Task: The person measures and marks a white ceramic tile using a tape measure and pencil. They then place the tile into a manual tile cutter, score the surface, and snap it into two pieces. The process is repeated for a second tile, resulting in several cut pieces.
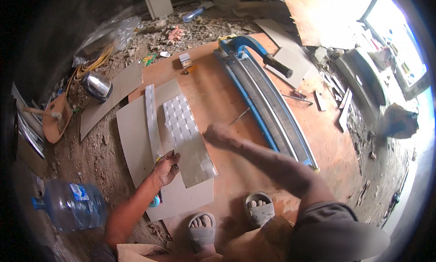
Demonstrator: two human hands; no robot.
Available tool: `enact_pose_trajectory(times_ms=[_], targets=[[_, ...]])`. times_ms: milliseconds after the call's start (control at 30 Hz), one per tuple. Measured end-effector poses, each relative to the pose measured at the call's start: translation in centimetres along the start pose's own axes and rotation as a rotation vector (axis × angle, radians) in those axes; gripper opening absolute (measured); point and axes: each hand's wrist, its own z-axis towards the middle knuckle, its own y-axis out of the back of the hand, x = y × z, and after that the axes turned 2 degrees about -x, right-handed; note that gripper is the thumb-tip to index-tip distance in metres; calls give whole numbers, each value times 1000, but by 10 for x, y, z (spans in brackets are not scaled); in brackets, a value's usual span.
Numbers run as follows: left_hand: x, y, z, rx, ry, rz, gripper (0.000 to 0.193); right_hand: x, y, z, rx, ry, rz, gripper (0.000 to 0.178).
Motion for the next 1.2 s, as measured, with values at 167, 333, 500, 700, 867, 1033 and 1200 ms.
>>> enact_pose_trajectory(times_ms=[167,333,500,700,867,1033,1200], targets=[[4,37,23,-49,-50,45,9,51,209,25,-583,-85,-1303,58],[-63,-44,41,-90,-105,178,17,7,284,9,-19,-587,-562,47],[-84,-85,75,-227,-95,306,16,38,275,-77,-74,-380,-485,42],[-31,-113,126,-154,-80,105,14,82,270,-291,86,-859,-426,32],[51,-149,167,-35,-146,-51,16,121,291,-398,417,-1335,-174,37],[80,-173,183,-91,-236,26,14,94,289,-409,526,-1354,-101,46],[71,-210,197,-205,-256,61,9,63,291,-399,594,-1381,143,41]])
